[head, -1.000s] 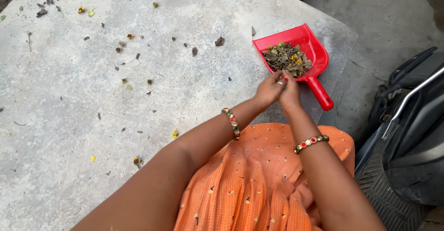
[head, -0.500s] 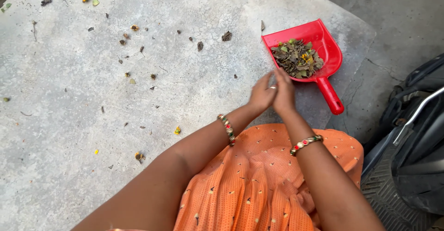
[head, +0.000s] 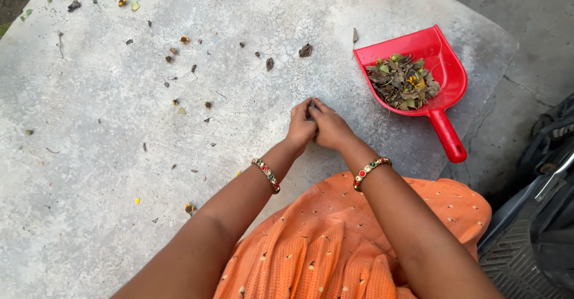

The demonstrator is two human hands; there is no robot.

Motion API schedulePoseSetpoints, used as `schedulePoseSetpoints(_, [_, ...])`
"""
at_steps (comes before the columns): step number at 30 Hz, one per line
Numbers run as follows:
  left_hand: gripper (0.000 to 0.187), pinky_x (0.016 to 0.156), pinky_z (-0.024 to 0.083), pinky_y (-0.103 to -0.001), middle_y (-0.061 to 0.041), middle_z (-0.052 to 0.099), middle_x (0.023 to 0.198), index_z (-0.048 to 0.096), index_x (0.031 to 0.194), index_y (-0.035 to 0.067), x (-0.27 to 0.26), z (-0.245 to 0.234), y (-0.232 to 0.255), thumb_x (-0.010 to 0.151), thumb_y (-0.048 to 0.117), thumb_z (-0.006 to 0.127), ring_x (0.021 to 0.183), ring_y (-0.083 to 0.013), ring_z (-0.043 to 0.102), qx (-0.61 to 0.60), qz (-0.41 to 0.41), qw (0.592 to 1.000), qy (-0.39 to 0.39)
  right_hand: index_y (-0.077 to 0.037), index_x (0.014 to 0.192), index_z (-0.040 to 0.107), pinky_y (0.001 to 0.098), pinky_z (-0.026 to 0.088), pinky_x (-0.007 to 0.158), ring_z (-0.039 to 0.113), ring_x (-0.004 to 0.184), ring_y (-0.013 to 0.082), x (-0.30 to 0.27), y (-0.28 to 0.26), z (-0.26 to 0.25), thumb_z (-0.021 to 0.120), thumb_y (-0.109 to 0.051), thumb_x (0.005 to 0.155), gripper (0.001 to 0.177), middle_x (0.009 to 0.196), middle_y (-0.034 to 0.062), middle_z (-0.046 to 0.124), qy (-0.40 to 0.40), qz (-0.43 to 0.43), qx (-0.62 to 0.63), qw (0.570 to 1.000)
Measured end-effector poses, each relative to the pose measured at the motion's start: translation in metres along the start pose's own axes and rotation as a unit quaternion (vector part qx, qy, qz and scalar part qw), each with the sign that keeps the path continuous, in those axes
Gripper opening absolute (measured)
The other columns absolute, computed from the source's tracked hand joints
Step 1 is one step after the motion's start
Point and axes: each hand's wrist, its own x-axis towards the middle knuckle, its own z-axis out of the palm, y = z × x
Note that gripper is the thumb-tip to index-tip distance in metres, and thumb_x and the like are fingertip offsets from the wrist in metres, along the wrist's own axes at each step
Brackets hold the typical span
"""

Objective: Picking up small leaves and flower debris from a stone surface and placing them into a red dustpan.

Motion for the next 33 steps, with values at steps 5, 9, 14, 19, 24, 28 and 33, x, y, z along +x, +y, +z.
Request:
schedulePoseSetpoints(5, [0.079, 0.109, 0.048, -0.036, -0.008, 0.034, 0.148, 0.047, 0.15, 0.013, 0.01, 0.001, 0.002, 0.075, -0.012, 0.054, 0.135, -0.0274, 0.046, 0.008, -0.018, 1.0, -0.018, -0.014, 0.154, 0.04, 0.0395, 0.036, 0.119, 0.035, 0.148, 0.031, 0.01, 0.02, 0.011, 0.078, -0.006, 0.071, 0.092, 0.164, 0.0103, 0.031, 0.0, -0.026, -0.016, 1.0])
schedulePoseSetpoints(9, [0.074, 0.108, 0.05, -0.035, -0.007, 0.034, 0.147, 0.048, 0.149, 0.015, 0.01, 0.001, -0.002, 0.08, -0.008, 0.058, 0.135, -0.0271, 0.047, 0.01, -0.025, 0.999, -0.022, -0.007, 0.154, 0.036, 0.0376, 0.036, 0.117, 0.034, 0.148, 0.027, -0.001, 0.007, 0.005, 0.078, -0.001, 0.067, 0.096, 0.164, 0.0078, 0.03, -0.003, -0.001, -0.023, 1.0])
schedulePoseSetpoints(14, [0.077, 0.107, 0.051, -0.037, -0.008, 0.035, 0.149, 0.049, 0.148, 0.013, 0.007, 0.002, -0.005, 0.074, -0.008, 0.059, 0.136, -0.029, 0.047, 0.027, -0.003, 0.999, -0.029, -0.003, 0.15, 0.04, 0.0379, 0.041, 0.114, 0.04, 0.145, 0.0275, -0.018, 0.002, -0.001, 0.077, -0.001, 0.069, 0.089, 0.164, 0.0082, 0.032, 0.007, 0.027, 0.012, 1.0])
schedulePoseSetpoints(19, [0.073, 0.11, 0.046, -0.039, -0.011, 0.038, 0.152, 0.045, 0.151, 0.01, -0.012, 0.034, 0.003, 0.081, 0.006, 0.066, 0.14, -0.032, 0.044, 0.08, 0.006, 0.997, 0.013, 0.002, 0.142, 0.049, 0.0384, 0.042, 0.112, 0.042, 0.144, 0.0309, -0.031, 0.039, 0.012, 0.076, -0.002, 0.071, 0.076, 0.16, 0.0138, 0.038, 0.109, 0.02, 0.065, 0.992])
schedulePoseSetpoints(24, [0.069, 0.112, 0.041, -0.037, -0.018, 0.046, 0.156, 0.04, 0.154, 0.003, 0.005, 0.101, -0.011, 0.087, 0.005, 0.057, 0.142, -0.0308, 0.044, -0.097, 0.086, 0.988, -0.087, 0.004, 0.144, 0.056, 0.0366, 0.041, 0.119, 0.051, 0.144, 0.028, -0.033, 0.089, 0.006, 0.051, -0.01, 0.103, 0.043, 0.157, 0.0167, 0.05, 0.31, -0.002, 0.214, 0.926])
schedulePoseSetpoints(28, [0.068, 0.111, 0.044, -0.038, -0.022, 0.054, 0.148, 0.042, 0.152, 0.002, 0.014, 0.14, 0.025, 0.085, 0.002, 0.056, 0.138, -0.0302, 0.051, -0.145, 0.117, 0.972, -0.146, 0.005, 0.144, 0.052, 0.0339, 0.041, 0.117, 0.05, 0.143, 0.0257, -0.036, 0.118, -0.028, 0.046, -0.018, 0.107, 0.044, 0.156, 0.0178, 0.049, 0.337, 0.033, 0.329, 0.881])
schedulePoseSetpoints(33, [0.067, 0.11, 0.045, -0.038, -0.023, 0.058, 0.143, 0.044, 0.151, 0.001, 0.023, 0.168, 0.044, 0.085, 0.005, 0.058, 0.131, -0.0323, 0.057, -0.017, 0.141, 0.98, -0.137, -0.005, 0.148, 0.045, 0.0346, 0.04, 0.115, 0.045, 0.143, 0.0288, -0.043, 0.122, -0.057, 0.052, -0.015, 0.105, 0.045, 0.157, 0.0211, 0.046, 0.336, 0.054, 0.724, 0.601])
